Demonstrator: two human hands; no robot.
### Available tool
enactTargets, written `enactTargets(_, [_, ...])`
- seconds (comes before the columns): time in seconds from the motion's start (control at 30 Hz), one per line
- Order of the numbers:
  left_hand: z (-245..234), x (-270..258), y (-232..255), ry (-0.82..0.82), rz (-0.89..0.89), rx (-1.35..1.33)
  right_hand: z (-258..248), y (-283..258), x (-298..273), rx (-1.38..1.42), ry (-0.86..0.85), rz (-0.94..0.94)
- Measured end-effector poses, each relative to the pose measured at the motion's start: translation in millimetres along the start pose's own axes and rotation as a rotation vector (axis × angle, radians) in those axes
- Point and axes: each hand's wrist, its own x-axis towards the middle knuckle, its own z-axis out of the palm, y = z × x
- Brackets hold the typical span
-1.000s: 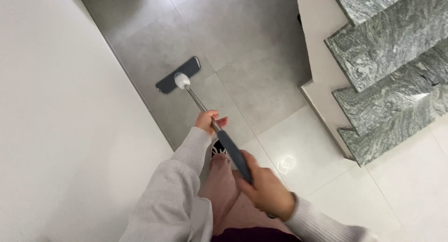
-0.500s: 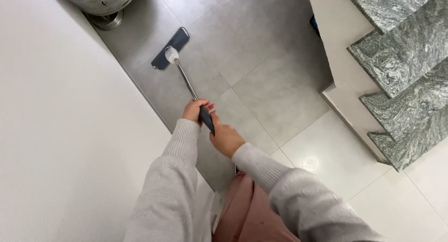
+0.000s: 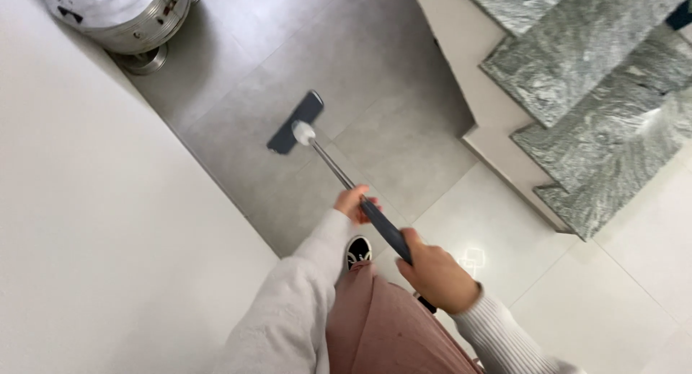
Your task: The person mops a tiled floor using a flat mop, moving it back and forth across the surface. The person navigates around a large metal container, stacked boxes, and a staircase while cleaning the area.
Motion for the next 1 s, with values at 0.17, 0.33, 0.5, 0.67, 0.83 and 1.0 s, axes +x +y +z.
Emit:
enactTargets(0.17, [100.3,-49.8,-115.5,-0.016,0.002,-0.002,-21.5,109.1,-90.5,0.005,0.043,0.078])
enactTargets(0.33, [180.4,-129.5,-194.6,-0.084,-0.021,0.026,-40.3,189.7,-171.8,0.045,0.056,0.202])
enactTargets(0.5, [227.3,-178.7,-223.5,-0.141,-0.009,-0.182,-42.1,261.6,-191.3,-0.009,0.135,0.158])
enactTargets(0.67, [204.3,-99.9,-219.7,-0.125,0.025,-0.236,-38.7,238.5,-166.4,0.013,0.12,0.118])
enactTargets(0.83, [173.9,-33.5,-162.5,-0.08,0.115,-0.303,-42.7,198.2,-99.1,0.052,0.103,-0.015])
enactTargets(1.0, [138.9,22.4,-75.0,0.013,0.222,-0.407,-49.2,150.2,10.4,-0.008,0.052,-0.155])
